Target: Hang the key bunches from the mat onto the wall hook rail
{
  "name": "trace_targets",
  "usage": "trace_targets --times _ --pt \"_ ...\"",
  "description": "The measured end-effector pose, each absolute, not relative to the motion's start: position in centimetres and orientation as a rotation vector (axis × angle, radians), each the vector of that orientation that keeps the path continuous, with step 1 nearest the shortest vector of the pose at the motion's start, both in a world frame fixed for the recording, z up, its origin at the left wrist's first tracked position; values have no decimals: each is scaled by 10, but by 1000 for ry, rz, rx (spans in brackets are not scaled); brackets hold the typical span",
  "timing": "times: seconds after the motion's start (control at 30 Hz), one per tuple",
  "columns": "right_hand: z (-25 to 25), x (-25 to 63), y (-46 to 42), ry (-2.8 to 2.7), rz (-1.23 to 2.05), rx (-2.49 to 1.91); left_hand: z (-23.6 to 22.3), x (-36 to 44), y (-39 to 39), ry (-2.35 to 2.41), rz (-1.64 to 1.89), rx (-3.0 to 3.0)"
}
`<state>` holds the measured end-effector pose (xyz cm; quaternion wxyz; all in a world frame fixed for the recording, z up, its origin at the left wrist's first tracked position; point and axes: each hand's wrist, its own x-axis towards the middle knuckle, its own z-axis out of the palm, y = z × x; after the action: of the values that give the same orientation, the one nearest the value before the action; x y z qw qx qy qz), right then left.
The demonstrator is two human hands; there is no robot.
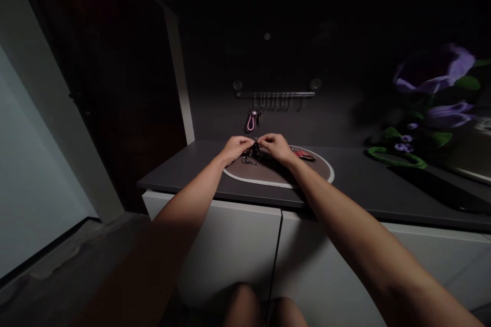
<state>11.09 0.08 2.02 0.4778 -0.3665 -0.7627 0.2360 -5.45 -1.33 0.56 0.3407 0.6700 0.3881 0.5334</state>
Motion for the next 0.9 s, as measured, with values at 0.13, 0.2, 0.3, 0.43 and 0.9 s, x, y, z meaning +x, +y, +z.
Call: trace_targets --times 0.13,0.2,0.3,0.43,0.9 --pt "20 112 -1 -1860 575 -883 6 -53 -15 990 1382 1729" --pt "20 112 -1 -1873 561 -876 6 -52 -15 996 1383 1712" --pt "19 112 0 -1894 525 -856 8 -51 -17 999 1388 1697" --pt "17 113 -1 -1881 503 -850 9 -50 -18 966 1394 1708" --pt "14 123 8 -1741 421 -904 3 -49 -12 1378 1418 1956"
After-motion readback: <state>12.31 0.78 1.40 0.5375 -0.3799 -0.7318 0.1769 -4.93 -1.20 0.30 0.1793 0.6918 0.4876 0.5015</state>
